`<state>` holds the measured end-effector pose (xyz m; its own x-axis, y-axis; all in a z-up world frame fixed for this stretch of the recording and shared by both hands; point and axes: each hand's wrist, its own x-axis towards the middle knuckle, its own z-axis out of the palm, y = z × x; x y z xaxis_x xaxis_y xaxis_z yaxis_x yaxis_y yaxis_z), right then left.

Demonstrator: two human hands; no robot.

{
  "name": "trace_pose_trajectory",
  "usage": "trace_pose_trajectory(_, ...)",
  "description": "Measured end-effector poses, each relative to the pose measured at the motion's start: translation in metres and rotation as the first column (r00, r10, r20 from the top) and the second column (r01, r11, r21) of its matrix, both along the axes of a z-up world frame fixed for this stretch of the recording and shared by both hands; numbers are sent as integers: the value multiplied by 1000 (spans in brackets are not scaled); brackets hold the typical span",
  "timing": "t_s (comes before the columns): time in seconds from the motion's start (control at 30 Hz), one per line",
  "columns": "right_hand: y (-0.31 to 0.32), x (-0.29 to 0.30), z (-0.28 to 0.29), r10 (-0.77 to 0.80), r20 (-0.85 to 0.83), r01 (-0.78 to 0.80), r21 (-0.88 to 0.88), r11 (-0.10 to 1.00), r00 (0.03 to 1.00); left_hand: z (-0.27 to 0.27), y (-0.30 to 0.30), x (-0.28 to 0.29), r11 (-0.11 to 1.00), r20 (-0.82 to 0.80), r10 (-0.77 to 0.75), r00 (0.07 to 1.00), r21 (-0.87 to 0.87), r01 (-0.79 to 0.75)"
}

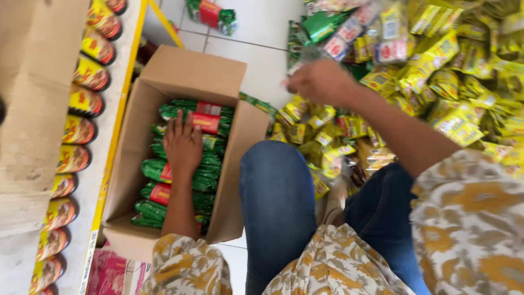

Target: Packing various drink and food seasoning sachets from the floor into cardboard boxes.

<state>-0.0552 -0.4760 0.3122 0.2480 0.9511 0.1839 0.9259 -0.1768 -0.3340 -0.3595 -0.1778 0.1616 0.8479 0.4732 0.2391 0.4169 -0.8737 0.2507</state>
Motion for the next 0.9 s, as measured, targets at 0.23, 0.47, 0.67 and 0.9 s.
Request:
trace_pose_trajectory(0.23, -154, 79, 41, -566, -505, 687, 77, 723, 652, 109, -14, 42, 995, 90, -35, 995, -85, 43)
trace_pose_trajectory(0.47, -111, 108, -103, -354, -642, 539, 109, 835, 679, 262, -111, 150, 900, 92, -327, 941, -275, 340)
trace_pose_trajectory(0.67, -110, 100, -374, -124, -970, 886, -240, 397, -207, 216, -127, 194, 886, -125, -439, 890, -223, 406)
trace_pose_trajectory(0.9, -136, 127, -512, 390, -705, 801, -567, 191, -592, 197, -99, 198, 876, -203, -427, 881, -335, 347)
